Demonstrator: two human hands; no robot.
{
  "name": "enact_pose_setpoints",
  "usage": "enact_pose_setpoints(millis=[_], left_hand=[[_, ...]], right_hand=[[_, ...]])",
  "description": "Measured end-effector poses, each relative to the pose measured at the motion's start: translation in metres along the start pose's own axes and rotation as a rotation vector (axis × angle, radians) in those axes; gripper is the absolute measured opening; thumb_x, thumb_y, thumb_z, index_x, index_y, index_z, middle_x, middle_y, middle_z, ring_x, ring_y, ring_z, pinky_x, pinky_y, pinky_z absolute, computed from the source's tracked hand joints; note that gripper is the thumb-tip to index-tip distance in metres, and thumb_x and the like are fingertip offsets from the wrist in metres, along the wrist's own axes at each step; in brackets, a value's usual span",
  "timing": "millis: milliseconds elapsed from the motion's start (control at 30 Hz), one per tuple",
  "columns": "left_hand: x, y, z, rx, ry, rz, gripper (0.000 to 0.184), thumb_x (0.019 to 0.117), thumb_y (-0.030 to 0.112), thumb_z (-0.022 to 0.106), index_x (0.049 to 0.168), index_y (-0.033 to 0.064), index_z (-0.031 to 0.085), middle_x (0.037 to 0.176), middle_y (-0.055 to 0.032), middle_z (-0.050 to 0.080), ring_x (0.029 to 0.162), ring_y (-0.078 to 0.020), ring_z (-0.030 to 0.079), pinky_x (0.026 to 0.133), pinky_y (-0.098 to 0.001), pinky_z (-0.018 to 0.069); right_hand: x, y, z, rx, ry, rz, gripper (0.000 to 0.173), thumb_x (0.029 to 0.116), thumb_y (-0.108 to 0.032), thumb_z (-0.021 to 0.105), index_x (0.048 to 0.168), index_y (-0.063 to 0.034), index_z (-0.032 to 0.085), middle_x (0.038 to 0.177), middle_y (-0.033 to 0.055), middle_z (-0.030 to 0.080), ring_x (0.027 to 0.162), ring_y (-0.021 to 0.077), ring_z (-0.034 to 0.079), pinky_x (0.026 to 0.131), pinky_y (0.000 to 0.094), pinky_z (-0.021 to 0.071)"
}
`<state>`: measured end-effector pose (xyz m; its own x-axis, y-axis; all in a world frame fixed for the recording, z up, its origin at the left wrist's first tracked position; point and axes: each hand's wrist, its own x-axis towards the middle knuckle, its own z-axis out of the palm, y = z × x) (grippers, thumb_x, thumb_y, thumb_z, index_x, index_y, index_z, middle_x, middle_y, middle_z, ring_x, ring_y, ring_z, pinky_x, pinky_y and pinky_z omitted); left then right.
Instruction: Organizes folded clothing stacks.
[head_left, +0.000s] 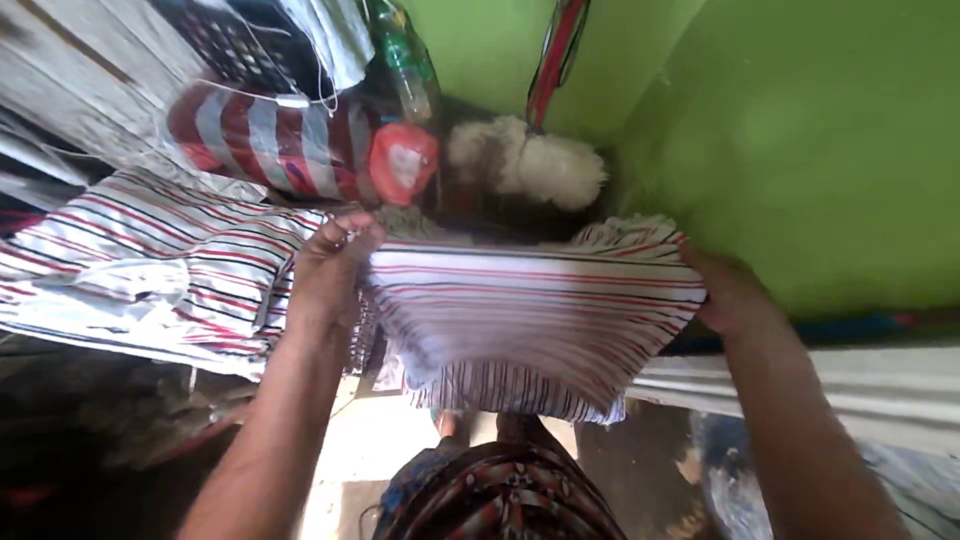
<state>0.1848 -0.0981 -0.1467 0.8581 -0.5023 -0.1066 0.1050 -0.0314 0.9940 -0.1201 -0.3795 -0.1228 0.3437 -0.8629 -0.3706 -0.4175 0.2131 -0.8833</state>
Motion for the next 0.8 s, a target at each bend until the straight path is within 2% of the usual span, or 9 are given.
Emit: enact_pose_setpoints(millis=[133,233,300,333,400,467,533,633,800], left_hand=[[0.016,0.002,0.0,-0.019,-0.062,0.155,0.016,0.1005,0.009,0.057,0.104,0.0223,0.065,0.089,0.0162,0.068,0.065,0.0066,0.058,0.058,-0.0113,0.0501],[0.018,-0.039,-0.008,0.008,-0.123,0.103,0.014,0.1024,0.01,0.055,0.107,0.0205,0.064,0.095,0.0136,0.066,0.071,0.0045,0.059,0.064,-0.0144,0.0515],[0.012,-0.092,-0.012,0.078,-0.12,0.005,0.012,0.1017,0.006,0.053,0.108,0.0117,0.062,0.097,0.007,0.066,0.075,0.0011,0.06,0.066,-0.0178,0.0523],[0.005,-0.123,-0.015,0.123,-0.123,-0.056,0.012,0.1007,0.004,0.053,0.11,0.005,0.061,0.102,0.0015,0.066,0.082,-0.0023,0.062,0.073,-0.0217,0.0541],[-0.014,-0.182,-0.022,0.192,-0.141,-0.18,0.02,0.1004,0.002,0.055,0.117,-0.0083,0.06,0.113,-0.0119,0.066,0.099,-0.0111,0.063,0.089,-0.03,0.0537],[-0.034,-0.212,-0.027,0.214,-0.142,-0.246,0.024,0.0999,0.001,0.055,0.12,-0.0122,0.058,0.118,-0.018,0.064,0.106,-0.0153,0.061,0.095,-0.0331,0.0508],[-0.05,-0.216,-0.031,0.185,-0.129,-0.225,0.019,0.0971,0.001,0.056,0.112,-0.0093,0.059,0.111,-0.0115,0.064,0.103,-0.01,0.061,0.093,-0.0288,0.0514],[-0.072,-0.22,-0.04,0.144,-0.14,-0.165,0.014,0.0944,0.001,0.058,0.106,-0.0068,0.061,0.106,-0.0057,0.066,0.1,-0.0067,0.063,0.091,-0.027,0.0536],[-0.111,-0.259,-0.043,0.129,-0.122,-0.239,0.013,0.0922,0.0,0.059,0.103,-0.0058,0.06,0.103,-0.0044,0.066,0.098,-0.0057,0.063,0.089,-0.0256,0.0541]], right_hand=[[0.006,-0.006,-0.007,-0.017,0.03,-0.17,0.033,0.1081,-0.035,0.048,0.126,-0.0086,0.058,0.1,-0.0025,0.07,0.087,0.0057,0.07,0.078,0.0301,0.062],[0.003,0.031,-0.004,-0.149,0.044,-0.172,0.043,0.1076,-0.038,0.049,0.135,-0.0048,0.055,0.116,0.0073,0.066,0.101,0.0114,0.066,0.09,0.038,0.0568],[0.003,0.077,0.006,-0.255,0.003,-0.102,0.042,0.1095,-0.029,0.047,0.137,0.0028,0.054,0.124,0.0185,0.064,0.109,0.0191,0.063,0.097,0.0425,0.052],[0.006,0.106,0.013,-0.302,-0.03,-0.058,0.04,0.1095,-0.024,0.047,0.134,0.0069,0.055,0.122,0.0214,0.064,0.109,0.0204,0.063,0.098,0.0407,0.0518],[0.009,0.163,0.025,-0.353,-0.124,0.074,0.042,0.1097,-0.021,0.047,0.136,0.011,0.052,0.13,0.0263,0.06,0.119,0.0258,0.06,0.105,0.0405,0.046],[0.007,0.202,0.033,-0.376,-0.172,0.146,0.044,0.1098,-0.021,0.047,0.139,0.0117,0.05,0.137,0.0297,0.057,0.129,0.0333,0.056,0.112,0.0454,0.0414],[-0.001,0.218,0.033,-0.341,-0.152,0.15,0.044,0.1095,-0.02,0.047,0.14,0.0114,0.05,0.136,0.0303,0.058,0.128,0.0336,0.057,0.111,0.0457,0.0422],[-0.019,0.223,0.026,-0.282,-0.132,0.086,0.042,0.1085,-0.015,0.048,0.14,0.0126,0.05,0.133,0.0298,0.06,0.124,0.0287,0.06,0.109,0.0404,0.0449],[-0.04,0.255,0.032,-0.312,-0.097,0.138,0.045,0.108,-0.014,0.05,0.142,0.0156,0.046,0.138,0.0336,0.056,0.131,0.0354,0.056,0.114,0.0424,0.0404]])
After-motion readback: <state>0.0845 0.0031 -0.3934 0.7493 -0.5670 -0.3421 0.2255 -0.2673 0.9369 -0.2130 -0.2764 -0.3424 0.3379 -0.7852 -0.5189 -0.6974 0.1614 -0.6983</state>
